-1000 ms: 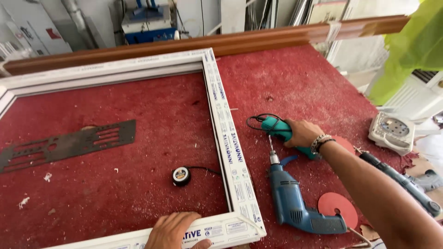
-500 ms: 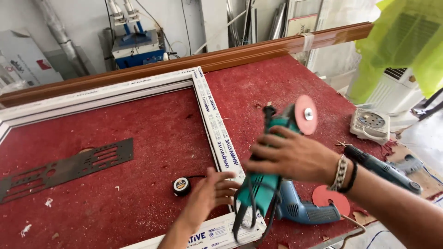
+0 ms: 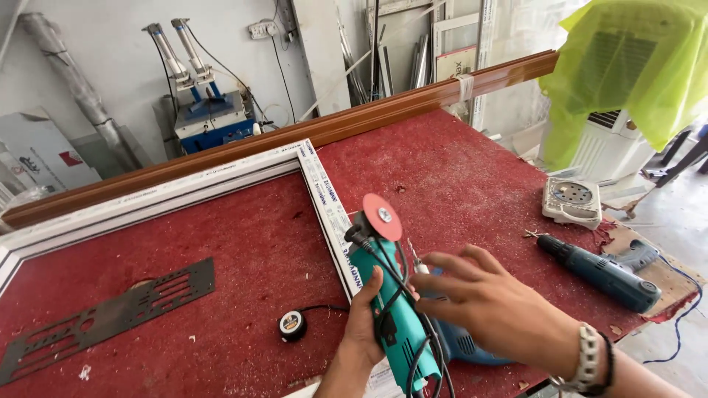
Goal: Assembling and finishing a window frame using an angle grinder and power drill.
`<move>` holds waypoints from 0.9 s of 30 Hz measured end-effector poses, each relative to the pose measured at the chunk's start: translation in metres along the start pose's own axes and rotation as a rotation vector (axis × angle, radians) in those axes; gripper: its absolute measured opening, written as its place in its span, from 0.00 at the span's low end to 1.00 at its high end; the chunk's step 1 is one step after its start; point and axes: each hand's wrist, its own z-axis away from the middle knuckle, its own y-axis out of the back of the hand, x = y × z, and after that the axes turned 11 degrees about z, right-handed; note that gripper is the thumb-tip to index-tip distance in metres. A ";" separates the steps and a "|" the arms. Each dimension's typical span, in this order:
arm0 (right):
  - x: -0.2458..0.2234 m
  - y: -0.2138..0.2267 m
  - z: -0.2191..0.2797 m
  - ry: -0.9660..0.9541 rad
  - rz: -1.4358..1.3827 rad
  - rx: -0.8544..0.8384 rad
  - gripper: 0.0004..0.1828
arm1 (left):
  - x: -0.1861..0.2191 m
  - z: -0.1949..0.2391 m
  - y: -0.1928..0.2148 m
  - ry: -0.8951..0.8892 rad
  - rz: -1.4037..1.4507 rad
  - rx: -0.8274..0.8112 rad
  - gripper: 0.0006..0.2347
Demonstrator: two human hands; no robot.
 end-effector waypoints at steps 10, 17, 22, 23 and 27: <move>-0.031 -0.080 -0.007 -0.873 -0.757 0.032 0.12 | -0.004 -0.033 0.017 -0.335 -0.231 0.162 0.19; -0.008 -0.105 0.023 -1.216 -1.385 0.266 0.15 | -0.006 -0.018 0.002 -0.127 -0.102 -0.069 0.25; -0.023 -0.081 0.014 -1.076 -1.831 0.218 0.21 | -0.009 -0.022 0.010 -0.066 -0.033 -0.118 0.25; -0.019 -0.076 0.012 -1.087 -1.823 0.230 0.21 | -0.006 -0.022 0.008 -0.052 -0.035 -0.124 0.25; -0.004 -0.061 0.040 -1.288 -1.645 0.800 0.10 | -0.002 -0.021 0.005 0.034 0.244 -0.217 0.25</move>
